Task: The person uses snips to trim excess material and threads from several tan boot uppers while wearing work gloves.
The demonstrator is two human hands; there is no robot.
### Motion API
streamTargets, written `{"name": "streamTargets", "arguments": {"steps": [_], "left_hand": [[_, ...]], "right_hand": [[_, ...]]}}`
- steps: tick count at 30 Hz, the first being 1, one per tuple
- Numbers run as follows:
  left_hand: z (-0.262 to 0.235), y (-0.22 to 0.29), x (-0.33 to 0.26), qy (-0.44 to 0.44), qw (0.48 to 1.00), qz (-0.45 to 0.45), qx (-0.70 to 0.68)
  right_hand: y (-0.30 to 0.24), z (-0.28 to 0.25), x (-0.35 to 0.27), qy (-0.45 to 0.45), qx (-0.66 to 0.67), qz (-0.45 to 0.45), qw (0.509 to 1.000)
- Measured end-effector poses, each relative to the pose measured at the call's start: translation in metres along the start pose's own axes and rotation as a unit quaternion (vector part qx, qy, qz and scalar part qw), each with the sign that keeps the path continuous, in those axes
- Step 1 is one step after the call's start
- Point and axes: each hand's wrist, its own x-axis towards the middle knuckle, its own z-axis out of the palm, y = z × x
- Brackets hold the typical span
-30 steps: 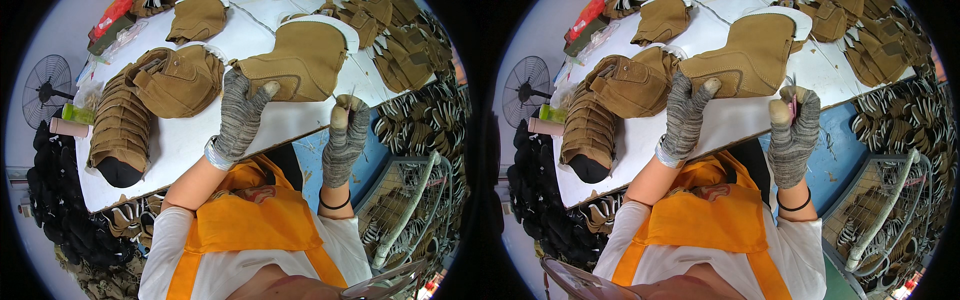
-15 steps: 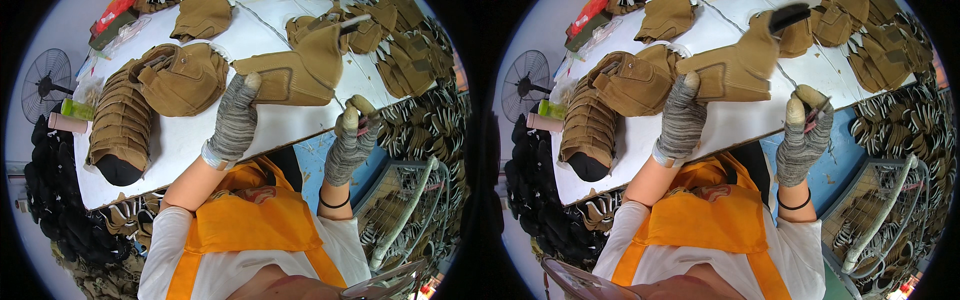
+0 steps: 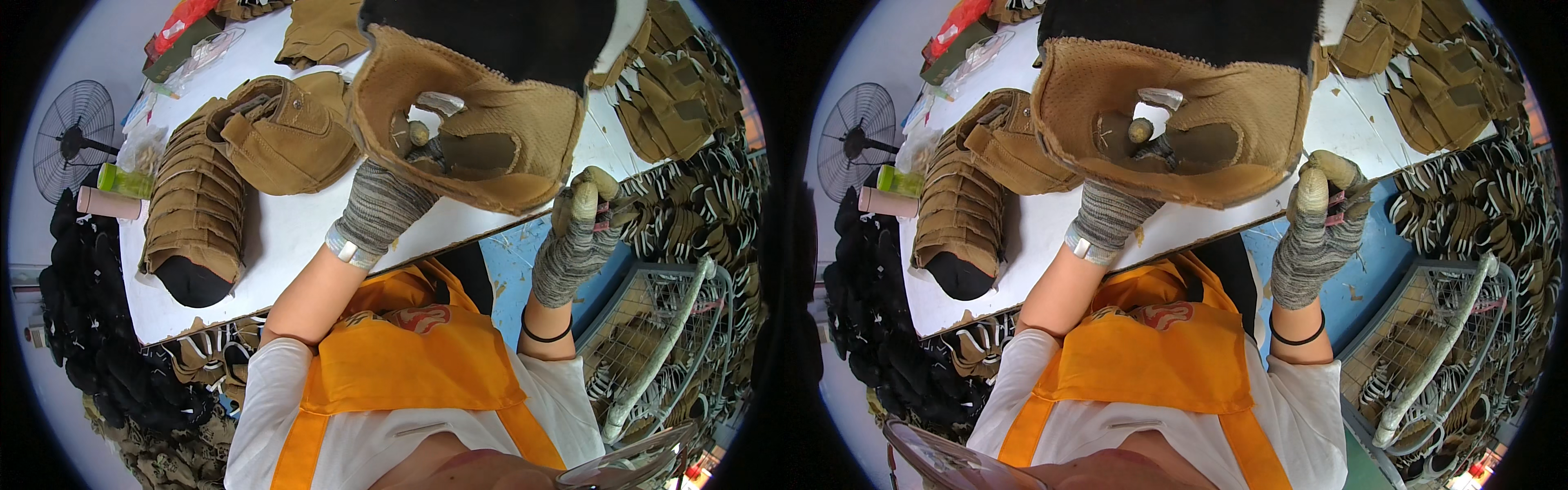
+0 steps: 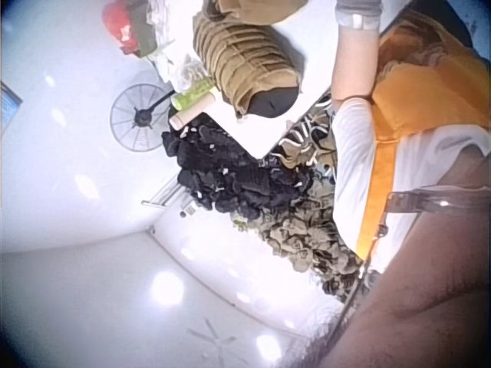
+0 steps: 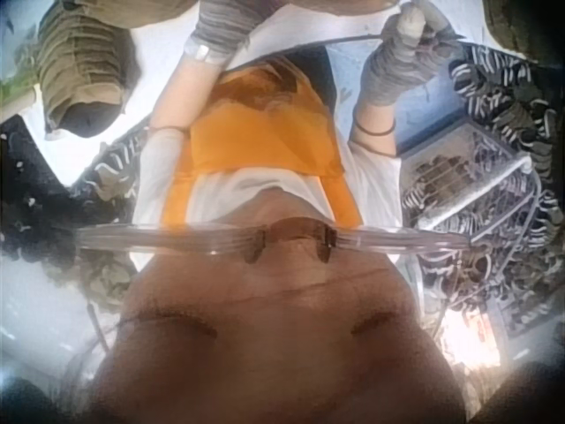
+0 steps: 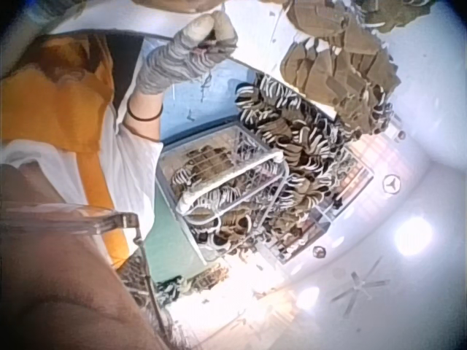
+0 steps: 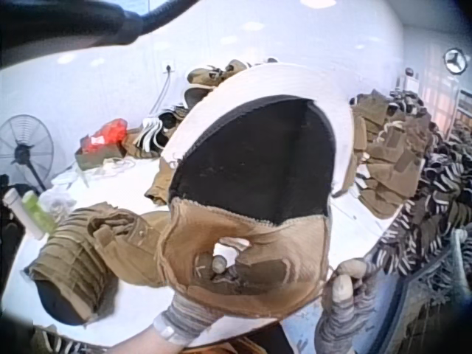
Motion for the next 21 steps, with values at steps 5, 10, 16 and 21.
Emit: {"name": "streamTargets", "arguments": {"steps": [5, 10, 16, 21], "left_hand": [[-0.005, 0.002, 0.003, 0.019, 0.985, 0.070, 0.154], [-0.003, -0.004, -0.001, -0.057, 0.982, 0.034, 0.176], [-0.025, 0.031, 0.000, 0.011, 0.675, -0.202, -0.710], [-0.046, 0.037, -0.006, 0.091, 0.717, -0.197, -0.663]], "right_hand": [[-0.004, 0.005, 0.008, -0.055, -0.060, -0.001, 0.997], [-0.002, 0.017, 0.005, -0.165, -0.102, -0.091, 0.977], [0.024, 0.022, 0.004, -0.231, 0.118, 0.009, 0.966], [-0.011, 0.047, -0.005, -0.319, 0.156, -0.003, 0.935]]}}
